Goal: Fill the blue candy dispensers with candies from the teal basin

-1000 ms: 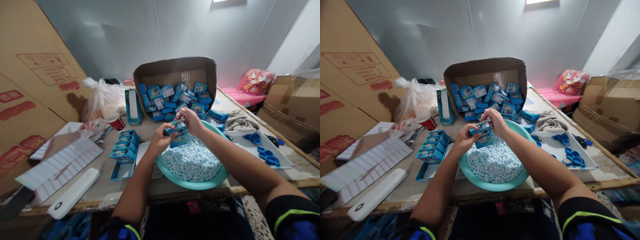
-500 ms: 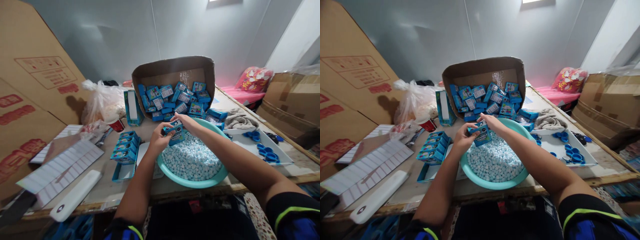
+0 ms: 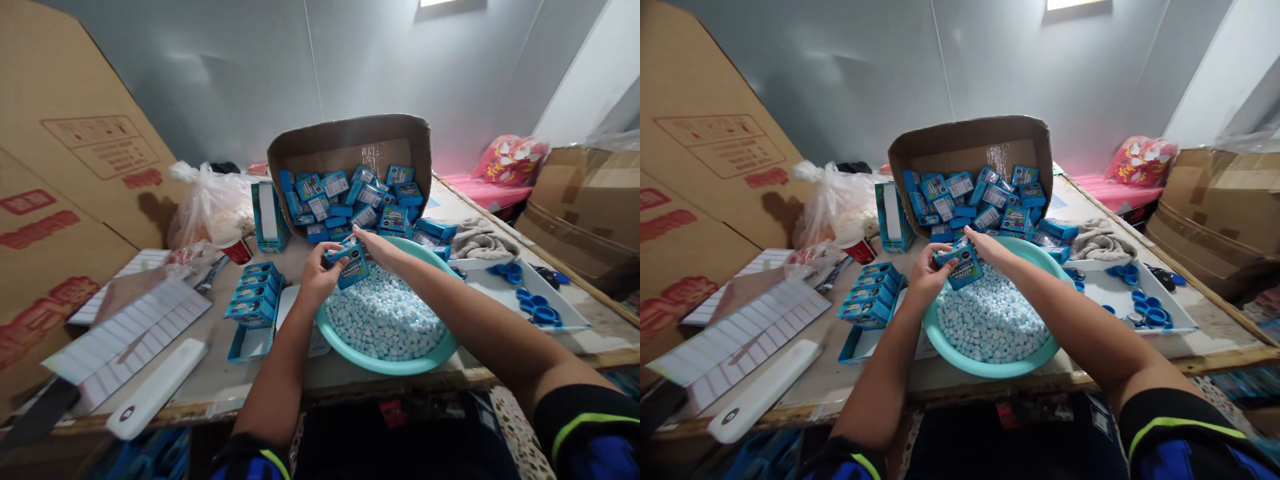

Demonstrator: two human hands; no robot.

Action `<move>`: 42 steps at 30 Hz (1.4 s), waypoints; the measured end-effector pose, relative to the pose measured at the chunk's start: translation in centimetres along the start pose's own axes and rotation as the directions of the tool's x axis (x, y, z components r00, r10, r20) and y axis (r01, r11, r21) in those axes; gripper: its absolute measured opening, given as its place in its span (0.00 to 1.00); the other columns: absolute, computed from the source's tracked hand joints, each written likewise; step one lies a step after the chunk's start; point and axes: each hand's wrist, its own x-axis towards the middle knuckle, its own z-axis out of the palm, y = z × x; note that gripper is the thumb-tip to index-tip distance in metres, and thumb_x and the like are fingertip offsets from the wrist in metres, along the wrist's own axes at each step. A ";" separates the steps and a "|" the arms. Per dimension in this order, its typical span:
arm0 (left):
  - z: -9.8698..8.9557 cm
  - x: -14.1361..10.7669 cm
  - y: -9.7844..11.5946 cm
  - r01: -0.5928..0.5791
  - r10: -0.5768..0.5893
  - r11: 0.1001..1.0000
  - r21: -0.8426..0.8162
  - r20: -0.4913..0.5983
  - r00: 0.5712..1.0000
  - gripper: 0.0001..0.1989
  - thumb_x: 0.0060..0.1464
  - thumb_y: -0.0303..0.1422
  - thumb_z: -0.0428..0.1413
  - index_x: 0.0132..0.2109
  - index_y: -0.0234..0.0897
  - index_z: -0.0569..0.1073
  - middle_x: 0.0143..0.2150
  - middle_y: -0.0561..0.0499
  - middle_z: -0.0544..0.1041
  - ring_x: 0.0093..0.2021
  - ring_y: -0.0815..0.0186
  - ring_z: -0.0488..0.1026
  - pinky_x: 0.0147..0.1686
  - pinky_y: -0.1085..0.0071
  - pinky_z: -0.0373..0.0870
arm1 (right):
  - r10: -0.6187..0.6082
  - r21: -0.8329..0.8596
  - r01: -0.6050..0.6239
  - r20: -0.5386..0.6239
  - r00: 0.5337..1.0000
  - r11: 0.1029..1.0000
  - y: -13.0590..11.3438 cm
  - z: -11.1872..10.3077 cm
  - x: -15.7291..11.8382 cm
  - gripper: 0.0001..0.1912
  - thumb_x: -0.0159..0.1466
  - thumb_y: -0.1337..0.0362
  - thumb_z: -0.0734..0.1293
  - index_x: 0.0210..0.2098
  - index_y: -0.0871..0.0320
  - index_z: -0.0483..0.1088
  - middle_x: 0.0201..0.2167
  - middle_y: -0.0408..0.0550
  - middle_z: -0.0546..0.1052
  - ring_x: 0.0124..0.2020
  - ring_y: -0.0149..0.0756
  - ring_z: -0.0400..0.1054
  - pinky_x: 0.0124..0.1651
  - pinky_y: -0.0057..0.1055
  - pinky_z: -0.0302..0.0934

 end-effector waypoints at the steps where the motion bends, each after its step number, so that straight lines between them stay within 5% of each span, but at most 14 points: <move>1: 0.0 0.0 0.1 0.008 -0.008 1.000 0.023 -0.010 1.000 0.19 0.52 0.45 0.66 0.45 0.39 0.74 0.45 0.47 0.79 0.40 0.63 0.77 0.36 0.71 0.73 | -0.003 0.003 0.003 0.003 1.000 1.000 0.1 0.0 0.0 0.25 0.66 0.39 0.69 0.31 0.55 0.74 0.29 0.46 0.79 0.30 0.37 0.70 0.31 0.28 0.63; 5: -0.1 -0.3 0.4 0.016 -0.022 0.991 0.134 0.042 0.999 0.18 0.54 0.40 0.65 0.50 0.39 0.76 0.41 0.49 0.79 0.33 0.66 0.74 0.29 0.73 0.68 | -0.042 -0.036 0.043 0.024 0.999 0.998 0.1 -0.1 -0.1 0.25 0.68 0.39 0.67 0.31 0.55 0.74 0.27 0.45 0.77 0.30 0.35 0.70 0.31 0.27 0.63; 10: -0.1 -0.6 0.2 -0.042 0.038 0.990 0.137 0.028 0.999 0.19 0.55 0.40 0.66 0.52 0.40 0.75 0.42 0.48 0.79 0.36 0.64 0.76 0.35 0.70 0.73 | -0.033 -0.016 0.034 0.036 0.999 0.999 0.4 -0.3 0.1 0.26 0.66 0.37 0.69 0.31 0.55 0.75 0.28 0.46 0.79 0.29 0.35 0.70 0.30 0.27 0.62; 15: -0.3 -1.0 0.2 -0.246 0.267 0.929 0.277 -0.044 0.963 0.16 0.60 0.38 0.64 0.53 0.42 0.74 0.55 0.44 0.79 0.55 0.55 0.78 0.50 0.64 0.77 | -0.023 0.031 0.024 -0.015 1.000 0.999 0.8 -0.4 0.8 0.26 0.65 0.37 0.69 0.33 0.55 0.73 0.30 0.45 0.78 0.30 0.35 0.69 0.31 0.28 0.62; 18: -0.3 -1.2 0.0 -0.199 0.239 0.943 0.266 -0.125 0.963 0.20 0.60 0.39 0.65 0.57 0.43 0.72 0.55 0.44 0.79 0.53 0.56 0.79 0.51 0.62 0.77 | 0.000 0.033 0.001 -0.033 0.999 0.999 0.9 -0.3 0.8 0.27 0.66 0.37 0.68 0.31 0.55 0.72 0.29 0.45 0.76 0.30 0.36 0.68 0.31 0.29 0.60; 22: -0.1 -1.2 0.1 -0.166 0.194 0.953 0.252 -0.091 0.977 0.24 0.60 0.37 0.65 0.61 0.44 0.70 0.59 0.44 0.77 0.50 0.58 0.80 0.43 0.67 0.78 | 0.006 0.012 -0.005 -0.063 0.998 1.000 1.1 -0.3 0.8 0.26 0.65 0.37 0.69 0.35 0.55 0.73 0.32 0.46 0.77 0.32 0.37 0.69 0.34 0.30 0.62; 28: -0.1 -1.3 0.4 -0.146 0.162 0.955 0.260 -0.043 0.986 0.26 0.58 0.37 0.67 0.62 0.44 0.70 0.58 0.43 0.78 0.48 0.57 0.81 0.39 0.68 0.78 | 0.009 0.000 -0.009 0.055 0.998 1.000 1.5 -0.6 0.7 0.26 0.63 0.35 0.71 0.37 0.54 0.75 0.37 0.48 0.81 0.35 0.39 0.71 0.36 0.31 0.66; 35: -0.4 -1.4 1.0 -0.242 0.245 0.929 0.279 0.024 0.969 0.23 0.61 0.37 0.64 0.61 0.43 0.73 0.60 0.43 0.78 0.56 0.53 0.79 0.50 0.62 0.80 | 0.283 0.001 -0.294 0.262 0.923 0.956 0.5 -1.4 0.1 0.34 0.59 0.28 0.68 0.40 0.54 0.74 0.33 0.53 0.80 0.33 0.48 0.77 0.35 0.41 0.72; 38: -0.5 -1.2 1.1 -0.331 0.308 0.892 0.308 0.124 0.943 0.24 0.61 0.31 0.62 0.63 0.45 0.72 0.62 0.45 0.78 0.61 0.53 0.76 0.60 0.57 0.76 | 0.276 0.074 -0.314 0.319 0.907 0.947 0.0 -1.3 -0.4 0.28 0.63 0.34 0.69 0.39 0.54 0.73 0.33 0.52 0.81 0.33 0.46 0.77 0.36 0.40 0.74; 42: -0.4 -0.7 0.8 -0.463 0.368 0.813 0.352 0.306 0.878 0.28 0.56 0.22 0.58 0.63 0.45 0.74 0.63 0.46 0.78 0.66 0.52 0.72 0.73 0.46 0.59 | 0.175 0.222 -0.213 0.182 0.968 0.951 0.0 -0.4 -0.5 0.07 0.67 0.59 0.70 0.40 0.56 0.73 0.33 0.49 0.81 0.30 0.38 0.76 0.31 0.32 0.72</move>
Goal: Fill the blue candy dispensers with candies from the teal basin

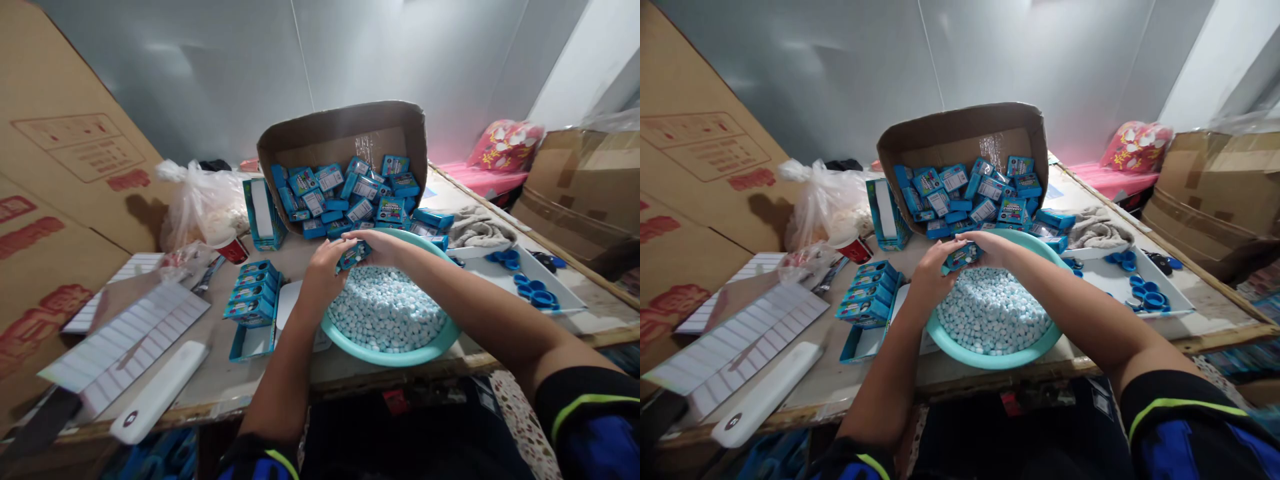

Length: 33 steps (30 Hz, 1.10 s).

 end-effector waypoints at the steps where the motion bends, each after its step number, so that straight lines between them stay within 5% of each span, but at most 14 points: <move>1: 0.1 0.0 -0.1 -0.009 0.009 1.000 0.019 0.015 1.000 0.29 0.56 0.21 0.58 0.63 0.45 0.74 0.64 0.46 0.77 0.68 0.51 0.71 0.74 0.44 0.56 | -0.045 0.009 0.046 -0.052 0.998 0.999 0.1 0.1 0.1 0.05 0.65 0.64 0.70 0.41 0.56 0.73 0.32 0.48 0.81 0.30 0.37 0.75 0.28 0.30 0.70; 6: 0.3 -0.3 -0.6 0.143 -0.143 0.985 0.101 -0.007 0.990 0.32 0.55 0.25 0.63 0.66 0.40 0.70 0.72 0.37 0.65 0.75 0.42 0.58 0.73 0.41 0.57 | -0.237 -0.076 0.226 -0.206 0.949 0.971 0.8 -0.1 0.9 0.30 0.55 0.70 0.75 0.55 0.53 0.69 0.34 0.44 0.80 0.34 0.38 0.76 0.29 0.27 0.68; 10: 0.6 -0.5 -0.8 0.212 -0.202 0.969 0.124 -0.090 0.975 0.32 0.55 0.30 0.67 0.66 0.45 0.69 0.73 0.39 0.59 0.75 0.43 0.56 0.73 0.41 0.59 | -0.479 -0.097 0.470 -0.115 0.871 0.877 1.1 -0.6 1.2 0.39 0.50 0.67 0.79 0.59 0.50 0.64 0.42 0.44 0.79 0.44 0.41 0.77 0.43 0.33 0.75; 15: 0.9 -0.6 -1.2 0.291 -0.266 0.952 0.097 -0.213 0.940 0.35 0.53 0.28 0.68 0.66 0.46 0.67 0.73 0.39 0.56 0.75 0.41 0.56 0.71 0.41 0.62 | -0.611 -0.137 0.604 -0.010 0.792 0.785 1.2 -0.7 1.3 0.40 0.50 0.61 0.79 0.59 0.46 0.63 0.50 0.45 0.78 0.46 0.43 0.76 0.44 0.38 0.76; 22: 1.1 -0.6 -1.5 0.264 -0.253 0.964 0.037 -0.192 0.948 0.37 0.55 0.27 0.66 0.68 0.48 0.63 0.73 0.39 0.55 0.74 0.44 0.60 0.70 0.44 0.66 | -0.649 -0.170 0.635 -0.036 0.760 0.754 1.1 -0.4 0.7 0.38 0.53 0.61 0.78 0.60 0.47 0.64 0.54 0.48 0.77 0.47 0.44 0.76 0.46 0.39 0.77; 27: 1.0 -0.6 -1.7 0.248 -0.241 0.968 0.018 -0.191 0.952 0.39 0.56 0.32 0.66 0.71 0.45 0.60 0.71 0.37 0.59 0.74 0.44 0.59 0.70 0.45 0.64 | -0.651 -0.022 0.660 -0.191 0.734 0.751 1.2 -0.1 0.8 0.41 0.56 0.62 0.76 0.65 0.44 0.58 0.58 0.48 0.75 0.55 0.45 0.75 0.50 0.41 0.77; 33: 1.2 -0.7 -1.8 0.301 -0.290 0.951 0.068 -0.130 0.948 0.33 0.58 0.35 0.65 0.68 0.38 0.65 0.66 0.36 0.67 0.69 0.46 0.66 0.69 0.48 0.66 | -0.487 0.279 0.567 -0.309 0.817 0.775 0.4 -0.6 1.3 0.34 0.60 0.66 0.71 0.63 0.48 0.57 0.52 0.48 0.78 0.57 0.45 0.75 0.50 0.43 0.79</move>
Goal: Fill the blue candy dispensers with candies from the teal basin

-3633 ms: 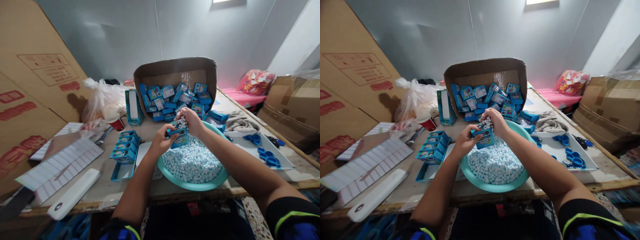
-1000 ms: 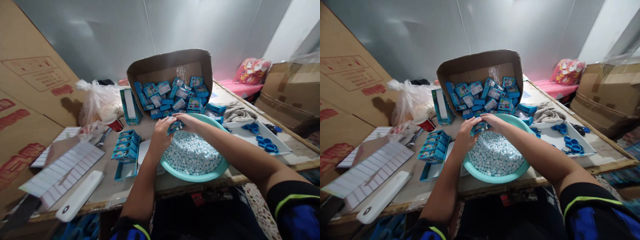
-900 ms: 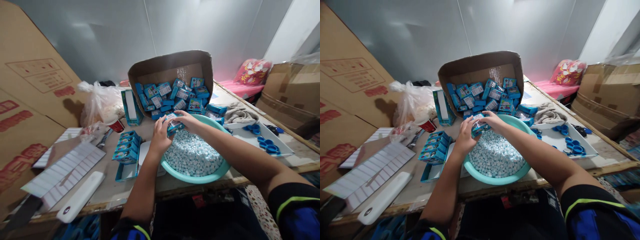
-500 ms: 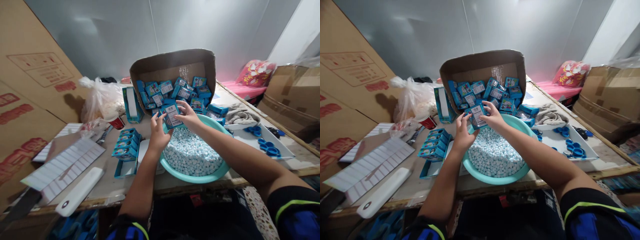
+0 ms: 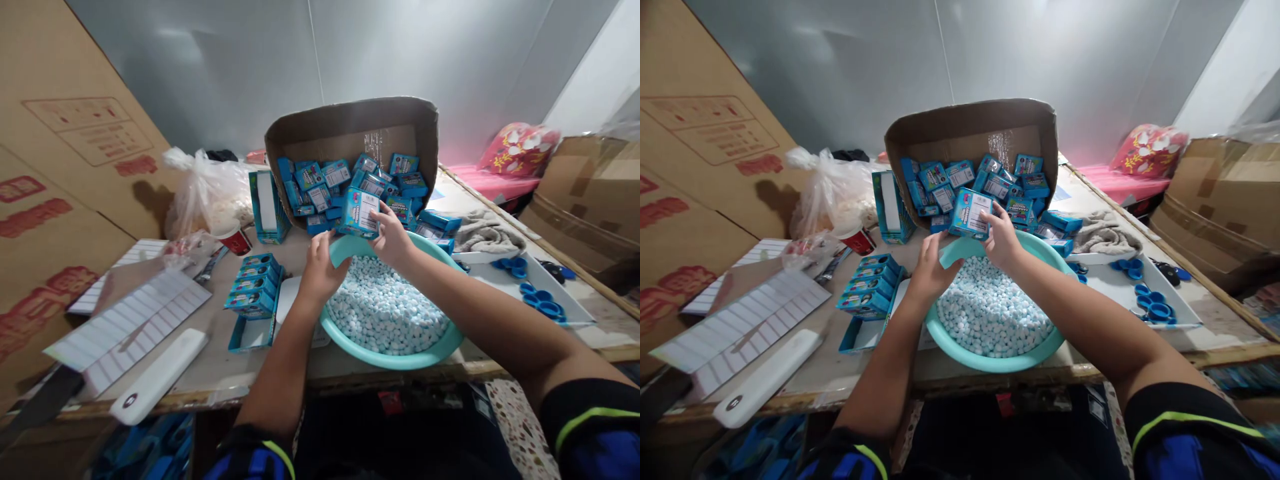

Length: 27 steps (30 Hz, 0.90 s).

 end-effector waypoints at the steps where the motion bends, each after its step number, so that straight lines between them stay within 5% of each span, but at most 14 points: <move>1: 0.0 0.0 0.1 0.009 -0.010 0.999 0.031 0.040 0.999 0.30 0.59 0.35 0.64 0.66 0.38 0.67 0.65 0.36 0.70 0.68 0.47 0.68 0.68 0.49 0.67 | 0.008 0.014 -0.008 0.007 1.000 1.000 -0.1 0.0 0.1 0.32 0.61 0.66 0.70 0.62 0.49 0.58 0.52 0.48 0.79 0.58 0.44 0.74 0.50 0.42 0.79; 6: -0.7 0.0 1.5 -0.026 -0.054 0.968 0.250 0.311 0.949 0.18 0.63 0.38 0.61 0.58 0.38 0.76 0.58 0.40 0.78 0.64 0.45 0.70 0.66 0.45 0.67 | -0.080 -0.025 0.082 0.068 0.994 0.996 -0.1 -0.3 0.4 0.30 0.62 0.60 0.73 0.59 0.45 0.60 0.56 0.46 0.77 0.61 0.43 0.72 0.53 0.44 0.78; 10: -1.2 -0.2 2.5 -0.088 -0.049 0.941 0.326 0.391 0.919 0.18 0.65 0.38 0.59 0.59 0.39 0.76 0.61 0.44 0.77 0.68 0.46 0.66 0.69 0.46 0.63 | -0.174 -0.089 0.195 0.204 0.963 0.977 0.3 -0.2 -0.1 0.30 0.61 0.54 0.75 0.59 0.46 0.63 0.59 0.46 0.76 0.63 0.45 0.70 0.59 0.48 0.75; 16: -1.4 -0.1 3.3 -0.120 -0.124 0.878 0.463 0.464 0.877 0.28 0.65 0.41 0.58 0.68 0.34 0.70 0.71 0.38 0.68 0.71 0.40 0.62 0.71 0.47 0.59 | -0.126 -0.367 0.365 0.537 0.834 0.856 0.9 0.6 -1.2 0.35 0.55 0.55 0.79 0.59 0.53 0.69 0.56 0.51 0.78 0.61 0.50 0.72 0.66 0.49 0.68; 19: -1.2 -0.2 3.0 -0.140 -0.106 0.875 0.462 0.467 0.878 0.30 0.65 0.43 0.58 0.70 0.34 0.68 0.72 0.37 0.67 0.72 0.39 0.60 0.71 0.43 0.58 | -0.130 -0.419 0.374 0.505 0.853 0.827 0.7 0.4 -0.9 0.33 0.56 0.55 0.78 0.58 0.54 0.69 0.55 0.53 0.79 0.59 0.51 0.73 0.65 0.50 0.69; 27: -0.2 -0.5 1.0 -0.155 0.026 0.921 0.357 0.340 0.940 0.23 0.58 0.41 0.67 0.59 0.41 0.79 0.63 0.35 0.77 0.68 0.37 0.66 0.65 0.38 0.66 | -0.016 -0.559 0.161 0.256 0.967 0.813 -0.1 0.0 -0.4 0.25 0.58 0.62 0.75 0.54 0.57 0.70 0.49 0.52 0.80 0.52 0.45 0.76 0.57 0.45 0.75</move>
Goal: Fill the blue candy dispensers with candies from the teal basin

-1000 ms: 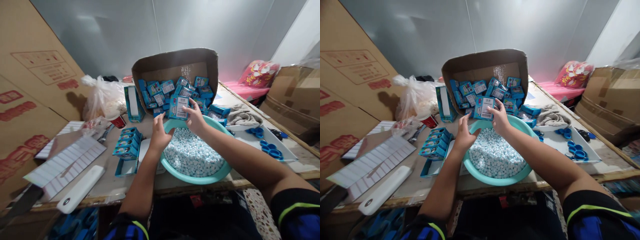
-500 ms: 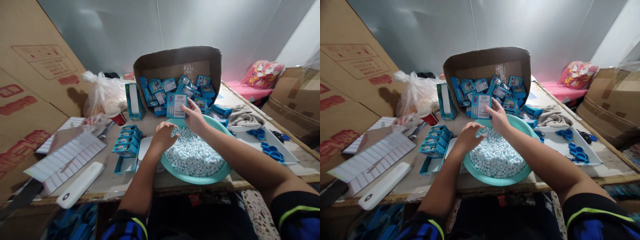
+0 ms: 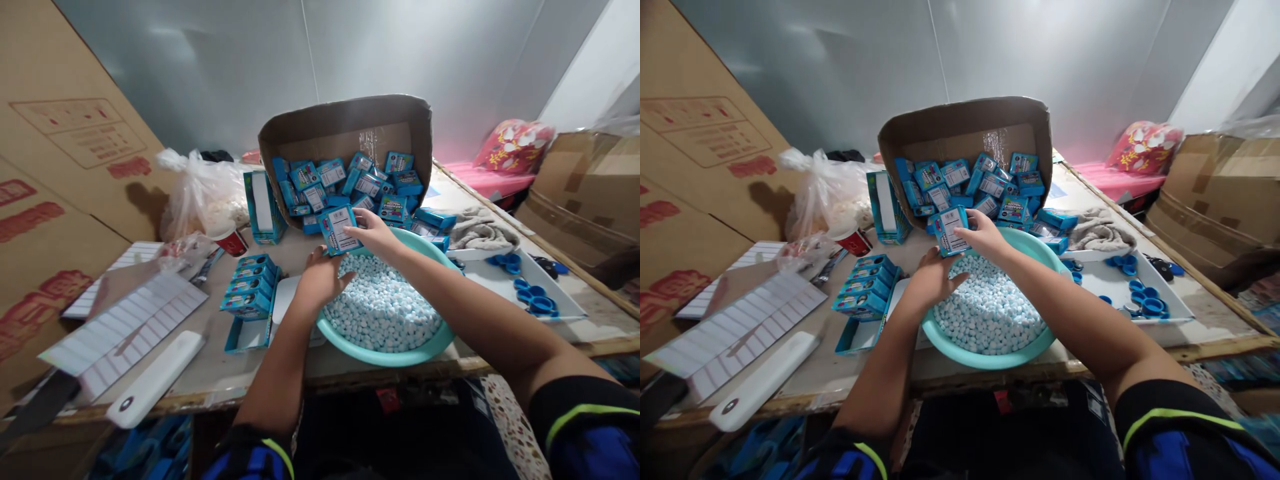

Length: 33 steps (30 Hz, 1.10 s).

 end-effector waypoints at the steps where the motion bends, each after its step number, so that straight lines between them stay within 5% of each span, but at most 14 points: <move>1: -0.1 0.0 0.0 0.004 -0.004 1.000 -0.010 0.004 1.000 0.23 0.58 0.41 0.67 0.59 0.41 0.79 0.62 0.35 0.77 0.68 0.37 0.66 0.65 0.38 0.66 | 0.028 -0.005 -0.028 -0.011 1.000 1.000 -0.1 0.0 0.0 0.25 0.59 0.63 0.75 0.54 0.57 0.70 0.47 0.51 0.80 0.49 0.44 0.77 0.55 0.44 0.75; 4: -0.6 0.1 0.2 0.018 -0.017 1.000 -0.021 0.033 0.999 0.21 0.61 0.42 0.64 0.58 0.40 0.79 0.56 0.35 0.80 0.67 0.36 0.67 0.63 0.39 0.67 | 0.134 0.002 -0.134 -0.068 0.989 0.991 -0.5 0.1 -0.1 0.25 0.61 0.63 0.74 0.57 0.57 0.68 0.43 0.50 0.80 0.44 0.42 0.78 0.49 0.39 0.77; 11: -1.5 0.3 0.7 0.035 -0.033 0.996 -0.077 0.030 0.999 0.12 0.64 0.41 0.59 0.49 0.41 0.81 0.51 0.40 0.81 0.62 0.42 0.70 0.61 0.45 0.68 | 0.324 0.054 -0.320 -0.204 0.924 0.946 -0.8 0.0 -0.3 0.49 0.61 0.62 0.74 0.75 0.48 0.46 0.46 0.50 0.78 0.33 0.36 0.76 0.22 0.26 0.70; 16: -1.7 0.3 0.9 0.052 -0.056 0.983 -0.175 -0.014 0.998 0.08 0.63 0.39 0.59 0.40 0.40 0.75 0.38 0.46 0.80 0.44 0.52 0.77 0.50 0.56 0.72 | 0.383 0.047 -0.380 -0.143 0.913 0.924 -0.9 -0.3 -0.1 0.39 0.65 0.57 0.73 0.70 0.47 0.55 0.40 0.47 0.79 0.20 0.31 0.70 0.14 0.23 0.62; 21: -1.8 -0.1 0.9 0.136 -0.223 0.927 -0.351 -0.222 0.949 0.13 0.58 0.39 0.62 0.36 0.42 0.64 0.31 0.55 0.75 0.31 0.62 0.73 0.33 0.67 0.65 | 0.534 0.113 -0.533 0.020 0.845 0.839 -1.9 -0.2 -0.4 0.11 0.73 0.55 0.64 0.50 0.54 0.69 0.25 0.42 0.75 0.16 0.29 0.65 0.15 0.21 0.59; 27: -1.5 -0.3 0.8 0.106 -0.372 0.822 -0.559 -0.386 0.844 0.22 0.55 0.38 0.64 0.52 0.43 0.64 0.34 0.57 0.78 0.30 0.65 0.75 0.33 0.69 0.69 | 0.670 0.167 -0.717 0.266 0.693 0.676 -2.2 0.5 -0.8 0.18 0.77 0.51 0.55 0.37 0.55 0.65 0.20 0.44 0.72 0.17 0.30 0.65 0.19 0.21 0.61; 33: -0.9 0.3 -0.2 0.012 -0.315 0.836 -0.548 -0.462 0.829 0.40 0.53 0.38 0.69 0.68 0.40 0.61 0.32 0.57 0.73 0.33 0.64 0.74 0.37 0.67 0.72 | 0.692 0.104 -0.739 0.287 0.663 0.665 -1.4 0.9 -1.1 0.22 0.79 0.52 0.48 0.35 0.54 0.61 0.19 0.45 0.71 0.19 0.33 0.68 0.24 0.23 0.65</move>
